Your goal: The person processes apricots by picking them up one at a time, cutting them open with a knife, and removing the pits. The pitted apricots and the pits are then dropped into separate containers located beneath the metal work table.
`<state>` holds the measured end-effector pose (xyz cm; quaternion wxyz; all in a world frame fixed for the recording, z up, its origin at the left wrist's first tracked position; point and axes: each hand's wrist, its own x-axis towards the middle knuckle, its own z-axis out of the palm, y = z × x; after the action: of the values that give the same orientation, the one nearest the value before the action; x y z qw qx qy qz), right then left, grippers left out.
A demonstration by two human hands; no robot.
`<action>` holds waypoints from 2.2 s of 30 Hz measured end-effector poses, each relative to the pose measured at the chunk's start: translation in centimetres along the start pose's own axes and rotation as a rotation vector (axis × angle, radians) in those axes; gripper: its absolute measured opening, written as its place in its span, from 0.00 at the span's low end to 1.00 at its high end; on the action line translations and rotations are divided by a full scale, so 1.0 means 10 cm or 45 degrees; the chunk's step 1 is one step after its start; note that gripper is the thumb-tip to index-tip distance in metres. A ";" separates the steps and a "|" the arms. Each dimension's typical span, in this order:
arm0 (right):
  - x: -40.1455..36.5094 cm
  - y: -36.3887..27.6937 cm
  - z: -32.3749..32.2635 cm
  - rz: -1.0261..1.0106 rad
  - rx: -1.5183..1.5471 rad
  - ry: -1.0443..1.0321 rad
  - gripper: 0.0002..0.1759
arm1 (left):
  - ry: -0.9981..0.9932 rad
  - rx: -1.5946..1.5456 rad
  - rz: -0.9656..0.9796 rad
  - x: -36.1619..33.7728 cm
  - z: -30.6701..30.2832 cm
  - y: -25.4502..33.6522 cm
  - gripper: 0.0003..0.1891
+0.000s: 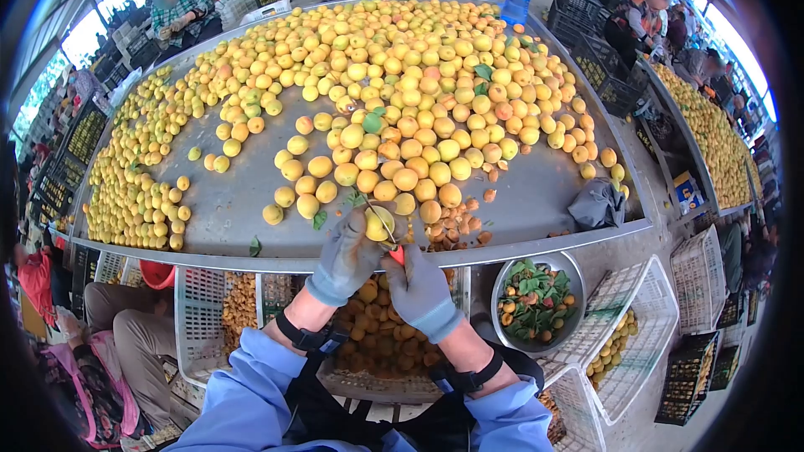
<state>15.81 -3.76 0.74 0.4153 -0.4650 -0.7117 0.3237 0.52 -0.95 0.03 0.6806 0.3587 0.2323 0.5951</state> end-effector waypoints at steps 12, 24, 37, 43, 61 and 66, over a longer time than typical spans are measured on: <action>-0.01 0.17 0.02 -0.104 0.079 -0.092 0.24 | -0.118 -0.015 -0.059 -0.07 0.04 0.11 0.30; 0.09 0.01 -0.13 -0.041 0.095 -0.161 0.18 | -0.173 -0.173 -0.145 -0.08 0.03 0.25 0.25; 0.00 0.08 -0.07 -0.039 -0.051 -0.094 0.12 | -0.101 0.146 -0.037 -0.05 -0.05 0.20 0.22; 0.00 0.06 -0.10 0.012 -0.041 -0.129 0.11 | -0.147 0.269 -0.059 -0.04 -0.09 0.22 0.26; -0.02 0.07 -0.09 0.023 -0.127 -0.150 0.12 | -0.141 0.574 0.036 0.02 -0.14 0.37 0.28; -0.01 0.06 -0.10 0.027 -0.073 -0.178 0.12 | -0.215 0.599 0.069 0.03 -0.15 0.42 0.25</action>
<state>16.99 -3.58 0.67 0.3476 -0.4604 -0.7430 0.3395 -3.26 -0.18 2.30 0.5791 0.5618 0.2972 0.5105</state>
